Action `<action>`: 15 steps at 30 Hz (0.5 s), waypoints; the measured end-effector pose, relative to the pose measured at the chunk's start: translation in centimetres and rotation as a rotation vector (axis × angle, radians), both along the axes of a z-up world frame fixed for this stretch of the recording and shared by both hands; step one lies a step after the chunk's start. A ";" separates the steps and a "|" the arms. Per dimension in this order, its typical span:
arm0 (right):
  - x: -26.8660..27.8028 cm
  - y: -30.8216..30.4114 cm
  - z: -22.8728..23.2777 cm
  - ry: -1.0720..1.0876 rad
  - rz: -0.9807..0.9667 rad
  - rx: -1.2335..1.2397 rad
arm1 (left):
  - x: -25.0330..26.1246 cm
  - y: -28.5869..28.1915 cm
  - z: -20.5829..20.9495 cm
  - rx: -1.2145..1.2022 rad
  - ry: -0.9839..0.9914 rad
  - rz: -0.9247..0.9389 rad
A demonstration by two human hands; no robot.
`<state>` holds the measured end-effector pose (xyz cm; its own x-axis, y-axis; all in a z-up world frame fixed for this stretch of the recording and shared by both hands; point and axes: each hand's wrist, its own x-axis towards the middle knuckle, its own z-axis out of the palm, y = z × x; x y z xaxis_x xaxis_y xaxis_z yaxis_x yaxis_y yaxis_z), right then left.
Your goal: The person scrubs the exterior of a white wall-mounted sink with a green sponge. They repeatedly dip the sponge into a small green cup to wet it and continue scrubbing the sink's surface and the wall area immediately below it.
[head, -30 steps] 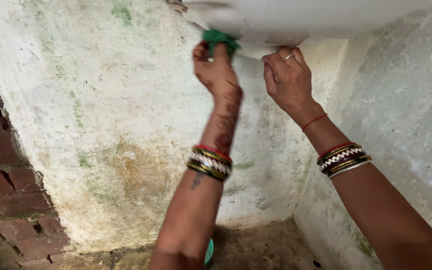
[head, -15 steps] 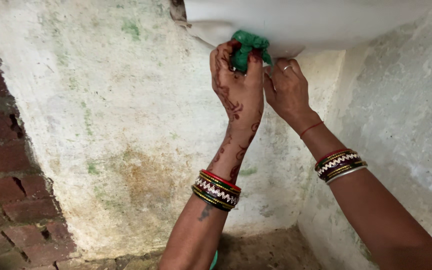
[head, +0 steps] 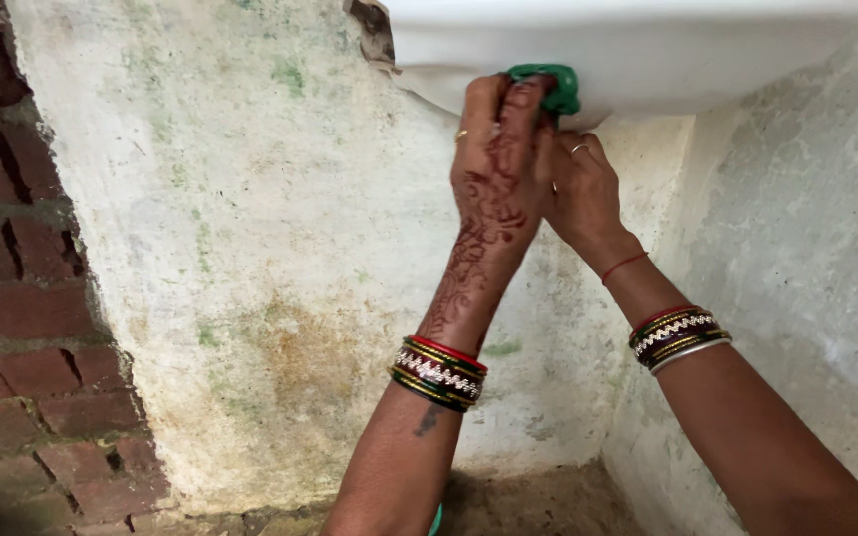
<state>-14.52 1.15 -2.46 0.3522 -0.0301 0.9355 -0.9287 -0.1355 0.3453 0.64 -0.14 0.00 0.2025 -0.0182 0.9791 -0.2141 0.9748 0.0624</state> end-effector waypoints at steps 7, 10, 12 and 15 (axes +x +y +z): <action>0.1 -0.3 0.0 -0.046 -0.044 0.047 | 3.7 -5.5 2.0 0.058 0.298 -0.181; 0.0 -0.7 -0.1 -0.057 -0.044 0.051 | 2.9 -4.5 2.4 -0.042 0.243 -0.064; -0.6 -1.1 -0.4 -0.071 -0.063 0.064 | 1.3 -2.7 1.9 -0.042 0.158 -0.009; -1.5 -1.9 -0.1 -0.147 -0.230 0.152 | -1.1 0.0 1.3 -0.004 -0.008 0.005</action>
<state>-16.04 -0.73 -2.58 0.1812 -0.2371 0.9544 -0.9795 0.0438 0.1968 -0.50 -0.19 1.31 0.1944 -0.0129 0.9808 -0.2193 0.9740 0.0563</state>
